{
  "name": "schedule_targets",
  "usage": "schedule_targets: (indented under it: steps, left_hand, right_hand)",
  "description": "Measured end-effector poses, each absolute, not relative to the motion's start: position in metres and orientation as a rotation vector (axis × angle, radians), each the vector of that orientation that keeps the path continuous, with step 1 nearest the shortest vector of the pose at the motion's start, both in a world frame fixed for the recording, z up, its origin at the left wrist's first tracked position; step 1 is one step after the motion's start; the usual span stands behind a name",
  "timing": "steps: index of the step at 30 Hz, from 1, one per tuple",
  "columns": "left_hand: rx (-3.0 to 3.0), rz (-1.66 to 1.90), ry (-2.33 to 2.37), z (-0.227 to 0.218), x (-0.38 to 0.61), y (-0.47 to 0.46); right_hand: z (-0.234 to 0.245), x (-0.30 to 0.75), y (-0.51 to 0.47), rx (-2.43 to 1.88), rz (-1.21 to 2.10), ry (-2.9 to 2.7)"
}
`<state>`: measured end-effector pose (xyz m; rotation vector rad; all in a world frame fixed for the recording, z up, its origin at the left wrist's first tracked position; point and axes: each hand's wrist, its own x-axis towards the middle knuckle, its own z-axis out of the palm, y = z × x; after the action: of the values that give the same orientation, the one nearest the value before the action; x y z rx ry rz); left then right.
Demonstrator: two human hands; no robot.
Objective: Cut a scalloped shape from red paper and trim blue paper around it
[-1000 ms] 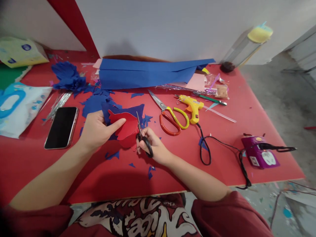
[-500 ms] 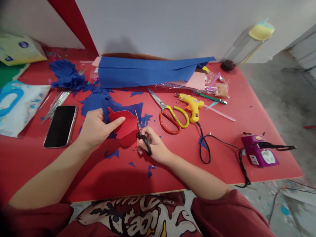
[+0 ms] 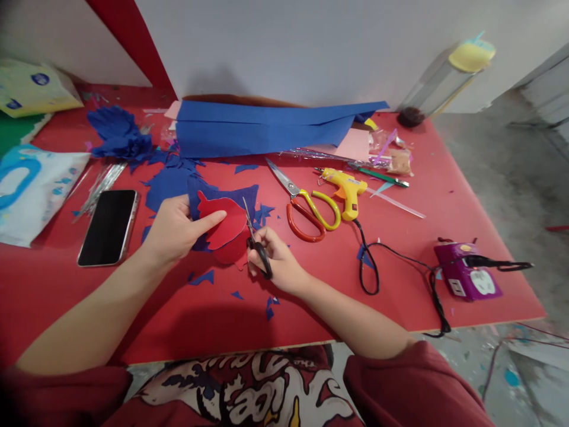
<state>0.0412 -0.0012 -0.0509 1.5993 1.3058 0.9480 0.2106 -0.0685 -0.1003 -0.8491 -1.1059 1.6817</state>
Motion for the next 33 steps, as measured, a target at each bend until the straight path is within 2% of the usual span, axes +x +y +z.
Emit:
schedule_targets:
  steps: [18, 33]
  left_hand:
    - [1.639, 0.905, 1.251, -0.049, 0.036, 0.002]
    - [1.945, 0.578, 1.278, -0.033, 0.025, 0.008]
  right_hand:
    - [-0.099, 0.210, -0.069, -0.738, 1.804, -1.074]
    - [-0.098, 0.210, -0.069, -0.574, 1.868, -1.109]
